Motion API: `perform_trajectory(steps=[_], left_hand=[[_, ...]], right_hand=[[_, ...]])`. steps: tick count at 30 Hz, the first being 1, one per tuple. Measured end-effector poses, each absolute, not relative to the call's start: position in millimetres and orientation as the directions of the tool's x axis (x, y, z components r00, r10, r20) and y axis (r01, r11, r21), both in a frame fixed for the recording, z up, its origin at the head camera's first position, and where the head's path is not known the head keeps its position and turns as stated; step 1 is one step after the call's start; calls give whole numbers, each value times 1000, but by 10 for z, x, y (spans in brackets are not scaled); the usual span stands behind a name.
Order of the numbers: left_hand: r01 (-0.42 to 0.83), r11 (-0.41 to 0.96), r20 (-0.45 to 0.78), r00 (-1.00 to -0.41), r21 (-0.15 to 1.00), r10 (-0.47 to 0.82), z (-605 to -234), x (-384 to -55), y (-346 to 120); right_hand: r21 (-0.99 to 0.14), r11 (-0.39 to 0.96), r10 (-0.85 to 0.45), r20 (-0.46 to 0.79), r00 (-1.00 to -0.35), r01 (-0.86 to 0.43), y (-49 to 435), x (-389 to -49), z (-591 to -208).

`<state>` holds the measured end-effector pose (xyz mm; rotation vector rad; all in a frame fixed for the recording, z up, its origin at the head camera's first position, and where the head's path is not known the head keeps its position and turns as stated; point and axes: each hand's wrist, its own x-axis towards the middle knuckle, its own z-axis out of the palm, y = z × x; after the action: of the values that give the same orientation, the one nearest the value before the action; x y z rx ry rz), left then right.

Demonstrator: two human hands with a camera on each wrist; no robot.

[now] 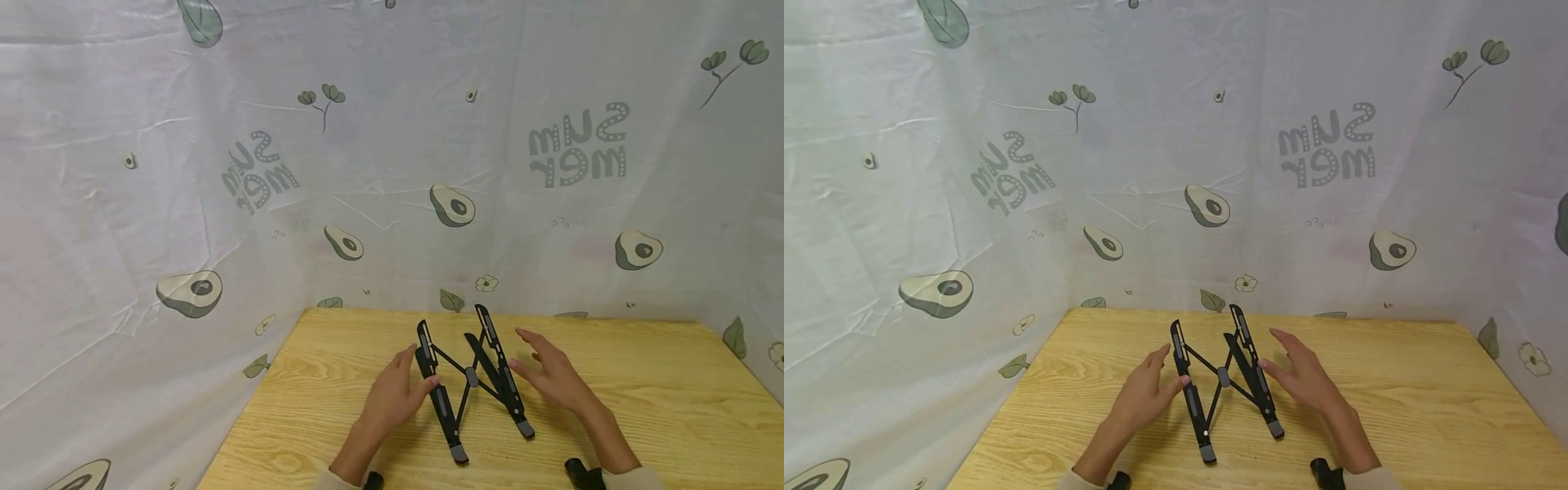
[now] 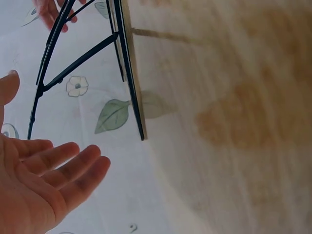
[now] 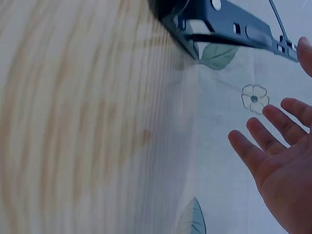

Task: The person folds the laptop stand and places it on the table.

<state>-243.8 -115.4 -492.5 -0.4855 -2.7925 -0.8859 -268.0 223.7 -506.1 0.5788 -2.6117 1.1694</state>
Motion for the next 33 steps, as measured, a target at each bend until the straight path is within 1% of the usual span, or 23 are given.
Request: perform_trajectory(steps=[5,11,17,22,33], left_hand=[[348,759,257,-935,550,243,-4952,-2435,-1142],[371,720,280,-927,586,249,-4952,-2434,-1136],[384,670,268,-923,635,276,-4933,-2423,-1126],[394,609,259,-918,688,300,-4907,-2410,-1119],[376,542,269,-925,752,269,-4873,-2396,-1060]], right_hand=[[-661,567,-272,413,-869,-491,2134,-2721,-5095],[-671,504,-276,471,-838,-544,2064,-2753,-5141],[-686,487,-261,476,-840,-541,2011,-2748,-5162],[-668,489,-275,493,-825,-561,1996,-2732,-5162],[-667,531,-265,455,-850,-522,1966,-2732,-5078]])
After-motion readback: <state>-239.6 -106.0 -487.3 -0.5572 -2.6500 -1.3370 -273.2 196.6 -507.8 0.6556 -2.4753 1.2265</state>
